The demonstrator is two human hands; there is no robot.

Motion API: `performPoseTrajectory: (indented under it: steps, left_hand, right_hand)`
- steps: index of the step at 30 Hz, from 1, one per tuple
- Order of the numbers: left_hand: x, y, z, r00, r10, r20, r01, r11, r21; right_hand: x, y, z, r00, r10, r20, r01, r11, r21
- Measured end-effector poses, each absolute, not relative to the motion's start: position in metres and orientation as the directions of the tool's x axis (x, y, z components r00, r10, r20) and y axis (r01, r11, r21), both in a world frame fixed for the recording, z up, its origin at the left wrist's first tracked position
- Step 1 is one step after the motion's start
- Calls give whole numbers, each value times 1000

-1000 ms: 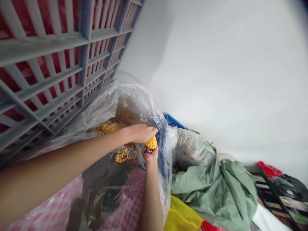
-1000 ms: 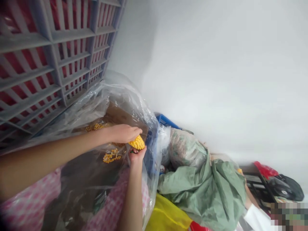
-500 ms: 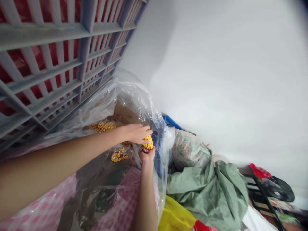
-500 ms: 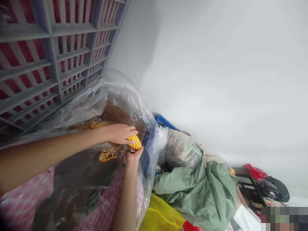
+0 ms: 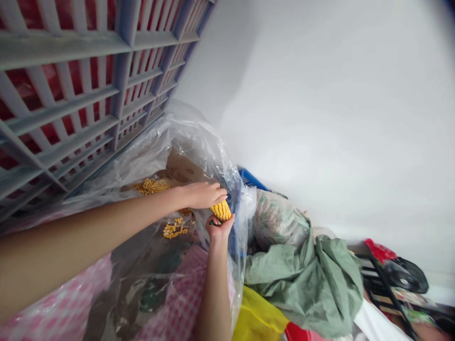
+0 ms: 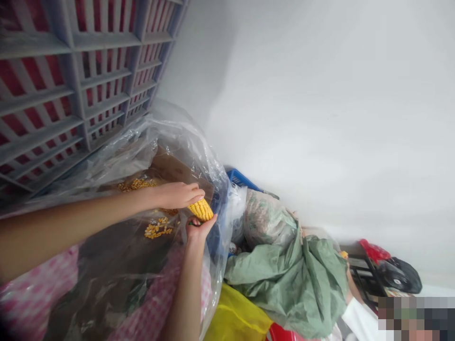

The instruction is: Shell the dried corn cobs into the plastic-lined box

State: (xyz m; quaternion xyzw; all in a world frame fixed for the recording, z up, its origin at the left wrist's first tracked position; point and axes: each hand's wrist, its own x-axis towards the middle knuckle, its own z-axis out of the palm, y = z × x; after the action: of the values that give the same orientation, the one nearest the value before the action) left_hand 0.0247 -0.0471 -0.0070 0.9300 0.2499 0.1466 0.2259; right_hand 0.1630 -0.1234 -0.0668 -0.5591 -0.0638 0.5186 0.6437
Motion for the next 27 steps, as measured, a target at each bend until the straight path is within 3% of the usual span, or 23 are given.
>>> performPoseTrajectory:
  steps: [3, 8, 14, 22, 27]
  left_hand:
    - [25, -47, -8, 831, 533, 157, 376, -748, 547]
    - [23, -44, -12, 821, 565, 79, 397, -665, 633]
    - [22, -41, -17, 817, 576, 9, 422, -610, 670]
    - [28, -45, -15, 815, 578, 39, 357, -555, 752]
    - [34, -47, -5, 704, 709, 47, 310, -367, 877]
  right_hand:
    - [163, -125, -61, 462, 716, -524, -651, -128, -748]
    - [155, -127, -50, 410, 634, -656, -808, -80, -583]
    - [153, -134, -48, 343, 623, -703, -849, -113, -516]
    - [162, -151, -38, 317, 690, -651, -849, -100, -519]
    - [174, -159, -28, 312, 750, -583, -798, -126, -590]
